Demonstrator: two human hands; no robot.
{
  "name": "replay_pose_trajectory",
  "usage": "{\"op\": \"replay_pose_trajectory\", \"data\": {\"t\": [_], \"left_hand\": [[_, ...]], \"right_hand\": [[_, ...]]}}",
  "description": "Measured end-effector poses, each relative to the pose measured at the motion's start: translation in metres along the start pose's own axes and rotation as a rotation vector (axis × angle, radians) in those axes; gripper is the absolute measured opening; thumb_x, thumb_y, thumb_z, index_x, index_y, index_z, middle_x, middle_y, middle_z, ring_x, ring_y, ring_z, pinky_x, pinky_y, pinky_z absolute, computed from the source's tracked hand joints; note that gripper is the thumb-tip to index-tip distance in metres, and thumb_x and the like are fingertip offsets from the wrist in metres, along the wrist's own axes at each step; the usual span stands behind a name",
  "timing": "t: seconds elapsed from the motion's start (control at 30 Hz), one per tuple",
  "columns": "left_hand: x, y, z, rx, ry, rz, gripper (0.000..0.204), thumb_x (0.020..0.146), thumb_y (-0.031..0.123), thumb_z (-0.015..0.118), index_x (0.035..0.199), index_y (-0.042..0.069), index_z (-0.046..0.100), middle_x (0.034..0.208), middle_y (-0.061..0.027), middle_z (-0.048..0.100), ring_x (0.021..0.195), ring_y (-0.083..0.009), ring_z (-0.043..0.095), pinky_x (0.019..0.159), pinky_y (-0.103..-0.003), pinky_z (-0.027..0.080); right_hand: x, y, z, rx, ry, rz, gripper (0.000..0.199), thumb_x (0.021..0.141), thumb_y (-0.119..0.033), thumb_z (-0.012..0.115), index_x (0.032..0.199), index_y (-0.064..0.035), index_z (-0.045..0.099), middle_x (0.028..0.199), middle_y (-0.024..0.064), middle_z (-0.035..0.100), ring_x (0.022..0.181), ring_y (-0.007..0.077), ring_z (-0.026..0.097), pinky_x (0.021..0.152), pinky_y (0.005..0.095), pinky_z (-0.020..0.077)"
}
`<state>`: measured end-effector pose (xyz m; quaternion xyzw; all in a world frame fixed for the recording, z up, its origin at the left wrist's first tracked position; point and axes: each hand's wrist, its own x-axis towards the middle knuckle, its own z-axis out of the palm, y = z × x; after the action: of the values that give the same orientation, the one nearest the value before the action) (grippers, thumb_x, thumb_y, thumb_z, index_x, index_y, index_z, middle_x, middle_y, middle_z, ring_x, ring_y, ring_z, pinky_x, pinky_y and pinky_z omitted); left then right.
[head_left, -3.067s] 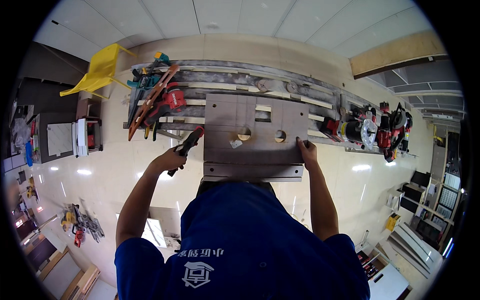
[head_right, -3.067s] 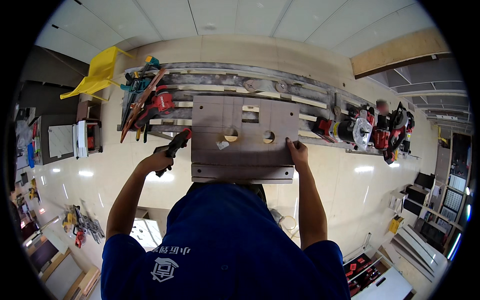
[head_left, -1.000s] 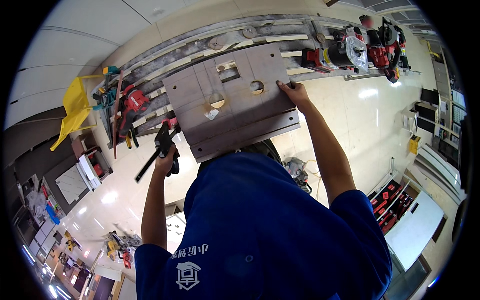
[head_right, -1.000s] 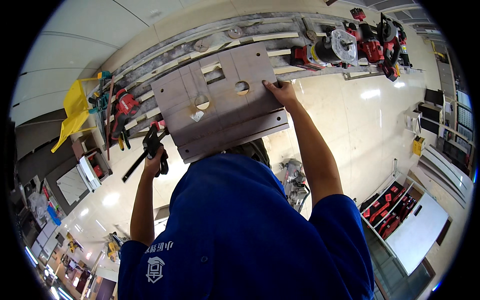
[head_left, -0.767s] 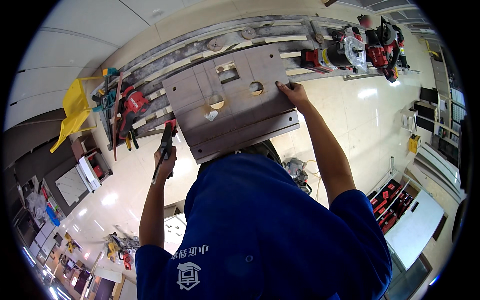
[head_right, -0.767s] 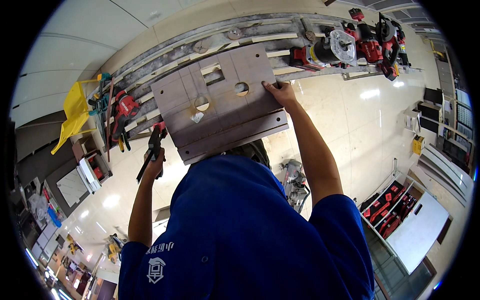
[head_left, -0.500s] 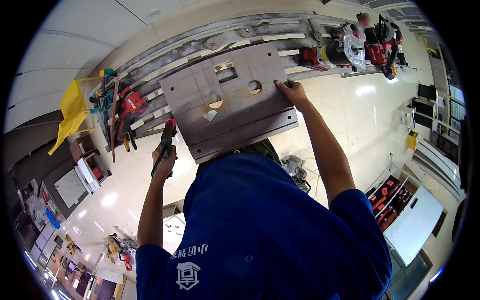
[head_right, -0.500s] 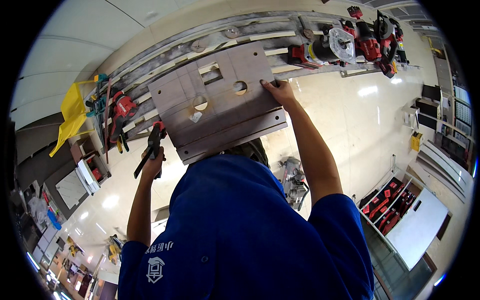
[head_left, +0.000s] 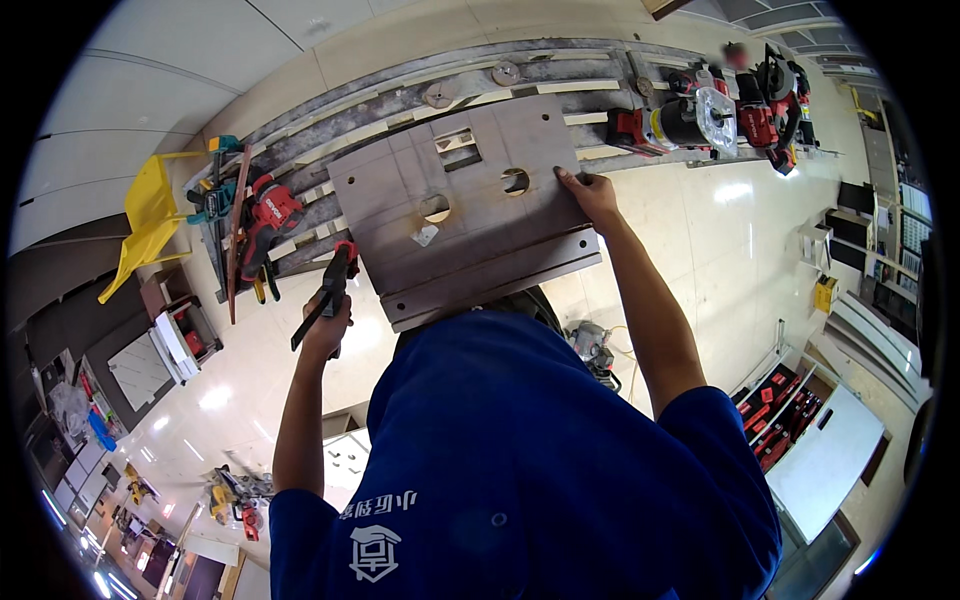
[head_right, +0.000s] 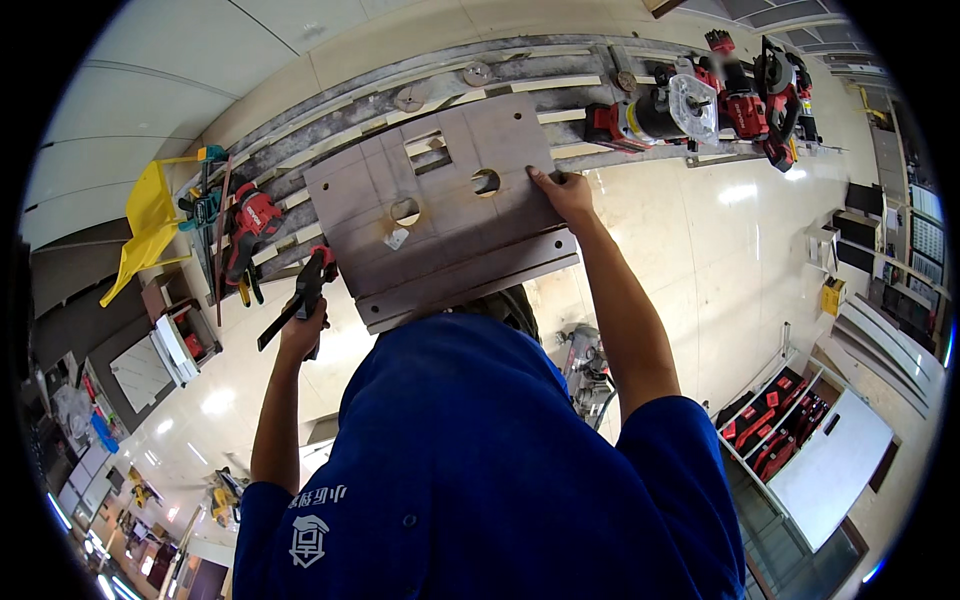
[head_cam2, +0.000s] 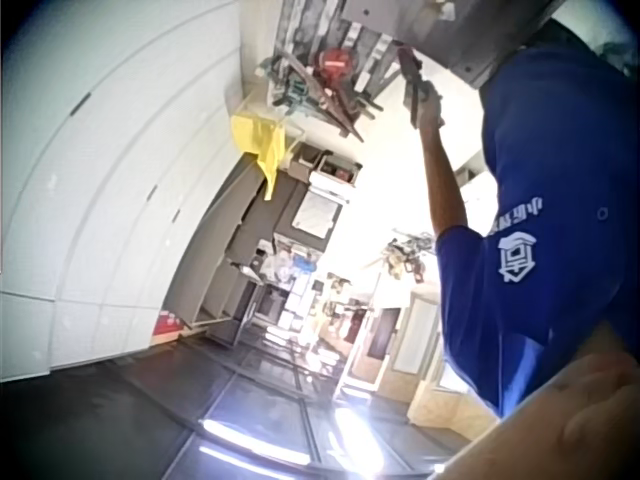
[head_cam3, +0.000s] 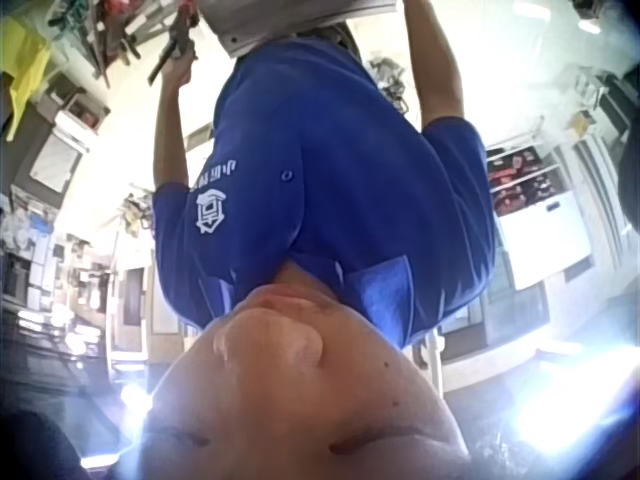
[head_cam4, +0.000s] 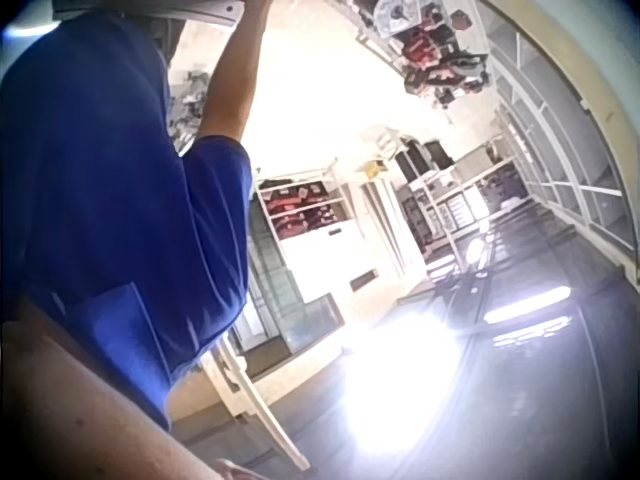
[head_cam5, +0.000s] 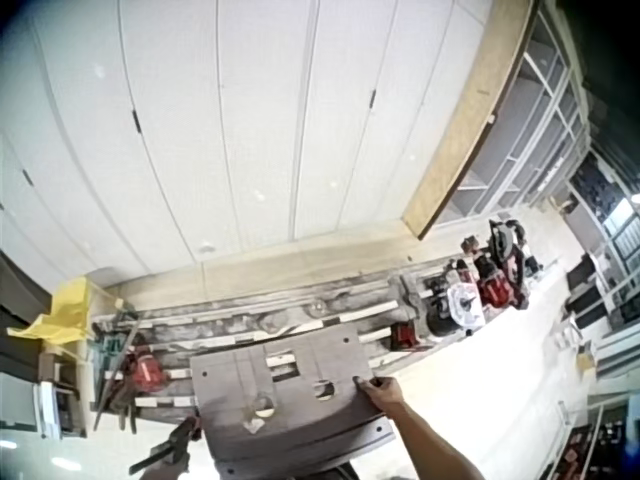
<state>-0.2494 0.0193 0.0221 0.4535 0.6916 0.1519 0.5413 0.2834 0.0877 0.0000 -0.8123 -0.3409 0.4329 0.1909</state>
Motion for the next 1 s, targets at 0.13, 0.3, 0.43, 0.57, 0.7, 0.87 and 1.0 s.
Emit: {"op": "replay_pose_trajectory", "data": {"t": [0.13, 0.3, 0.43, 0.57, 0.7, 0.87, 1.0], "left_hand": [[0.001, -0.012, -0.001, -0.072, -0.04, -0.005, 0.019, 0.088, 0.01, 0.064, 0.102, -0.003, 0.06, 0.073, -0.0095, 0.065, 0.063, -0.0166, 0.066, 0.06, -0.031, 0.056], [-0.008, 0.005, -0.002, -0.038, -0.094, -0.156, 0.022, 0.091, 0.02, 0.063, 0.097, -0.001, 0.061, 0.075, -0.0103, 0.067, 0.068, -0.0191, 0.069, 0.062, -0.034, 0.054], [-0.018, -0.007, -0.003, -0.163, -0.126, -0.208, 0.023, 0.093, 0.026, 0.063, 0.09, 0.003, 0.062, 0.072, -0.008, 0.066, 0.066, -0.0185, 0.067, 0.062, -0.033, 0.051], [-0.033, -0.008, -0.003, -0.199, -0.095, -0.206, 0.021, 0.094, 0.024, 0.063, 0.088, 0.004, 0.062, 0.073, -0.0068, 0.065, 0.063, -0.0173, 0.064, 0.061, -0.034, 0.05], [-0.049, 0.003, -0.003, -0.175, -0.049, -0.21, 0.022, 0.093, 0.025, 0.063, 0.087, 0.004, 0.061, 0.073, -0.0052, 0.063, 0.064, -0.015, 0.062, 0.059, -0.032, 0.049], [-0.065, 0.005, -0.002, -0.05, -0.032, -0.187, 0.024, 0.093, 0.028, 0.062, 0.086, 0.005, 0.061, 0.072, -0.0044, 0.062, 0.062, -0.0139, 0.061, 0.058, -0.032, 0.047], [-0.075, 0.019, 0.0, 0.008, -0.041, -0.16, 0.026, 0.094, 0.029, 0.061, 0.087, 0.004, 0.06, 0.071, -0.0042, 0.061, 0.062, -0.0139, 0.06, 0.059, -0.032, 0.048]], "right_hand": [[-0.002, -0.007, 0.001, -0.058, 0.019, 0.009, 0.081, 0.075, -0.067, 0.071, 0.104, 0.0087, 0.07, 0.097, 0.0215, 0.071, 0.092, 0.0261, 0.069, 0.082, 0.0359, 0.0528], [0.012, 0.011, 0.006, -0.169, 0.028, 0.047, 0.091, 0.073, -0.078, 0.063, 0.111, 0.0055, 0.069, 0.107, 0.0292, 0.068, 0.11, 0.0386, 0.064, 0.093, 0.0417, 0.0491], [0.016, 0.006, 0.008, -0.182, 0.019, 0.033, 0.099, 0.073, -0.078, 0.062, 0.113, 0.0119, 0.064, 0.112, 0.034, 0.064, 0.116, 0.0418, 0.06, 0.097, 0.0425, 0.0476], [0.02, 0.01, 0.007, -0.221, 0.046, 0.068, 0.094, 0.073, -0.076, 0.065, 0.114, 0.0095, 0.065, 0.113, 0.031, 0.065, 0.114, 0.0403, 0.062, 0.096, 0.0421, 0.048], [0.009, 0.008, 0.009, -0.135, -0.058, -0.04, 0.089, 0.075, -0.073, 0.065, 0.111, 0.008, 0.067, 0.109, 0.0283, 0.067, 0.109, 0.0394, 0.064, 0.094, 0.0421, 0.0491], [0.006, 0.012, 0.006, -0.193, -0.074, -0.059, 0.087, 0.076, -0.074, 0.063, 0.106, 0.0072, 0.068, 0.102, 0.0274, 0.069, 0.105, 0.0388, 0.066, 0.092, 0.0428, 0.0501], [-0.003, 0.0, 0.005, -0.202, -0.026, -0.105, 0.088, 0.075, -0.077, 0.062, 0.102, 0.0062, 0.07, 0.1, 0.0286, 0.069, 0.104, 0.0399, 0.066, 0.091, 0.0438, 0.0503]]}}
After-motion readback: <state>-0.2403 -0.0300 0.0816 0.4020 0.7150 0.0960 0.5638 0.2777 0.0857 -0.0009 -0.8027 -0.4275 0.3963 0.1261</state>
